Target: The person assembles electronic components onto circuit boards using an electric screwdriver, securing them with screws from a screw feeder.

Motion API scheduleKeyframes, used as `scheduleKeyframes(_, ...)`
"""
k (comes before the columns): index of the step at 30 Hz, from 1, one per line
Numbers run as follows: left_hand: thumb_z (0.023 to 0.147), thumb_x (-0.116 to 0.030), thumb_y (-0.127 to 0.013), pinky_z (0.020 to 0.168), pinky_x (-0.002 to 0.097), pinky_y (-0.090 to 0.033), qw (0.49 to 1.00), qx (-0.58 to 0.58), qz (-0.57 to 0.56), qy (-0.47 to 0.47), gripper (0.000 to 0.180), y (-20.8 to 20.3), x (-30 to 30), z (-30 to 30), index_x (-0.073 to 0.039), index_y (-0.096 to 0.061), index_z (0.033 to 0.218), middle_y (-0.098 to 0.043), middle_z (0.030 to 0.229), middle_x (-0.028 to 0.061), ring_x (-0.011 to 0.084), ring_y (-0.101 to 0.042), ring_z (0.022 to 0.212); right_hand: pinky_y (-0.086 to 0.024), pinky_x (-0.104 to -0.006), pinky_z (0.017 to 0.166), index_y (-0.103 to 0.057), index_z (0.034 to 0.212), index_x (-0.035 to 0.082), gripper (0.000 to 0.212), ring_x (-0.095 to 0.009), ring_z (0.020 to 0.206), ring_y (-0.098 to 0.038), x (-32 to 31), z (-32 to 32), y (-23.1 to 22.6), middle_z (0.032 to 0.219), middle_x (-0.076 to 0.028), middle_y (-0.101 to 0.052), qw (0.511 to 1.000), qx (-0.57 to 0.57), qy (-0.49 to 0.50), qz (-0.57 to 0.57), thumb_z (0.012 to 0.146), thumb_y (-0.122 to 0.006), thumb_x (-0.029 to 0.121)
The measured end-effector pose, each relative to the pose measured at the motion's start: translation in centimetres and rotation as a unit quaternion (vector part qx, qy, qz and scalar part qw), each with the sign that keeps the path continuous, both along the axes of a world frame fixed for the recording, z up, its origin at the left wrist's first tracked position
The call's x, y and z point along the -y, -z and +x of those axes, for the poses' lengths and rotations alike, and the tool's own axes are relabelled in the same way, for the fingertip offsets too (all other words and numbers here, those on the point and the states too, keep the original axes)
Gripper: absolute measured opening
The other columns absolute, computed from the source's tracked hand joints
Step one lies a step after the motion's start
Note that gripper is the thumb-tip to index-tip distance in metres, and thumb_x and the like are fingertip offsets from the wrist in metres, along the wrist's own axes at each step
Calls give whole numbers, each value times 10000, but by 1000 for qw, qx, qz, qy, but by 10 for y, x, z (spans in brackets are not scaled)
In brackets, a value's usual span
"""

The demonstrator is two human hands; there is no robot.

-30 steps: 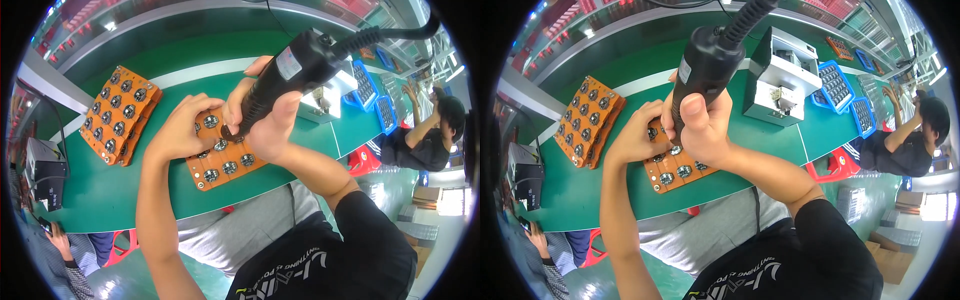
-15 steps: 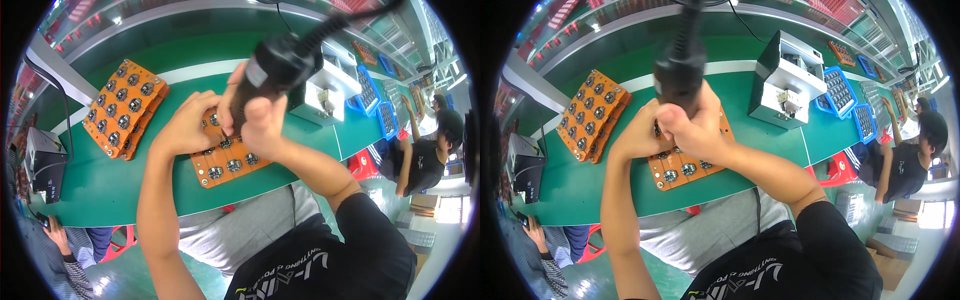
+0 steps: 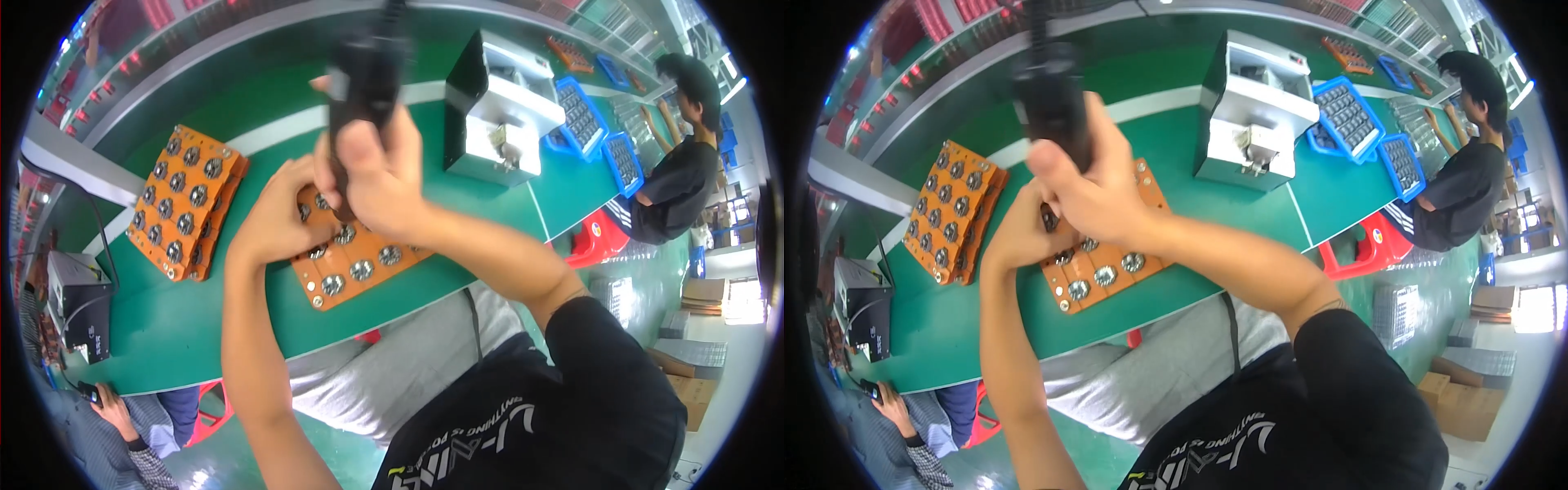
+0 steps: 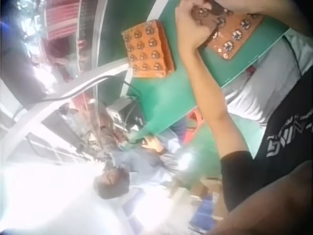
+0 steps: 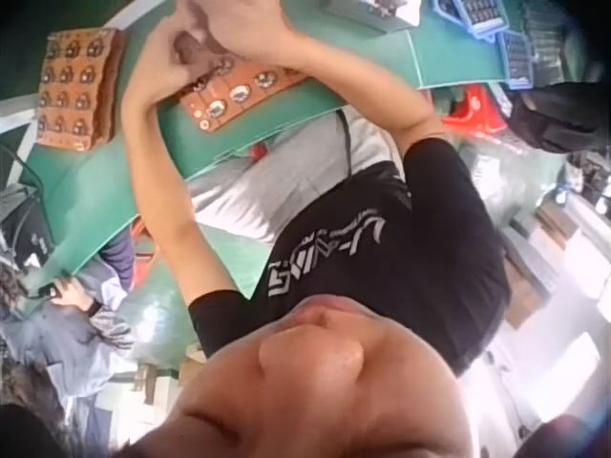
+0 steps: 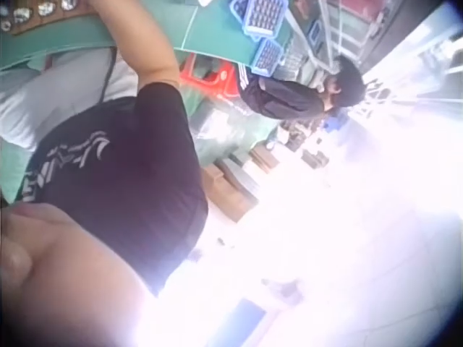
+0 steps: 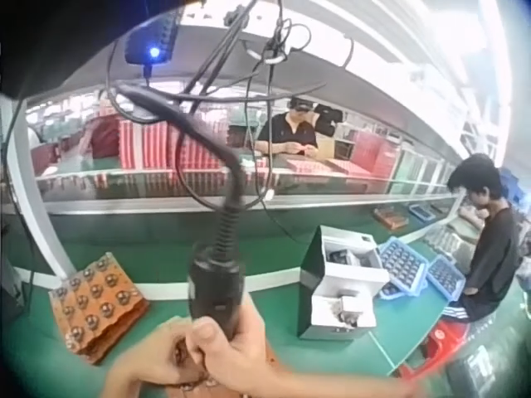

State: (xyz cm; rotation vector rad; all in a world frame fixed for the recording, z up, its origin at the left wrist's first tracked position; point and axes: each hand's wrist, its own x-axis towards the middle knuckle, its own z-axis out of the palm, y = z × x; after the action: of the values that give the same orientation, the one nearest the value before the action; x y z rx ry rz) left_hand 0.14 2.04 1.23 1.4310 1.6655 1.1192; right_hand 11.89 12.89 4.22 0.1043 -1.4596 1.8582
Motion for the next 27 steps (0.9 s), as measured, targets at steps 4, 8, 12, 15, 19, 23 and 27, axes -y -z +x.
scheduleKeyframes(4,583,11,-795,977,346,-446,995,-90,-13,-45,609,1,1,3,-25,-636,1170,-562,1017,87,248,-555,1050,-396,-291,415,-385,1325,26,913,-152,412,-455,-48,48,-30,567,-51,-487,981,32,154,113,892,-318,826)
scheduleKeyframes(8,588,13,-789,968,338,-447,994,-107,-3,-29,661,-2,-1,4,-29,-625,1227,-562,1000,79,241,-556,1019,-395,-325,509,-456,1179,77,742,-181,482,-437,-99,94,-59,607,-72,-464,942,9,318,104,945,-325,769)
scheduleKeyframes(12,614,-47,-787,921,368,-463,994,-103,21,-26,608,-1,1,4,-26,-633,1202,-570,969,82,263,-540,977,-379,-323,505,-474,1127,79,640,-187,486,-426,-123,111,-63,599,-74,-445,933,6,352,80,998,-323,688)
scheduleKeyframes(15,605,-43,-799,917,364,-461,994,-108,19,-19,625,-2,-1,2,-32,-634,1208,-564,959,80,259,-538,969,-381,-320,513,-481,1111,80,600,-184,488,-420,-130,113,-54,598,-74,-442,933,21,354,61,1017,-326,652)
scheduleKeyframes(19,600,-29,-808,922,361,-462,994,-107,24,-15,651,-2,1,2,-45,-631,1227,-563,967,73,255,-537,976,-377,-318,525,-481,1102,88,577,-178,493,-415,-133,113,-48,601,-71,-439,938,36,340,53,1017,-351,644)
scheduleKeyframes(23,609,-14,-802,944,365,-465,995,-99,1,-19,666,-3,4,2,-54,-620,1249,-562,996,70,258,-544,1007,-369,-319,540,-482,1103,93,572,-172,497,-406,-134,116,-45,605,-63,-427,947,42,319,11,1012,-371,646)
scheduleKeyframes(27,629,-12,-814,979,372,-470,996,-89,12,-5,675,2,1,-1,-66,-609,1270,-569,1043,69,268,-552,1060,-378,-329,550,-493,1111,101,619,-158,488,-397,-112,112,-54,599,-38,-408,954,89,286,-1,1003,-321,686)
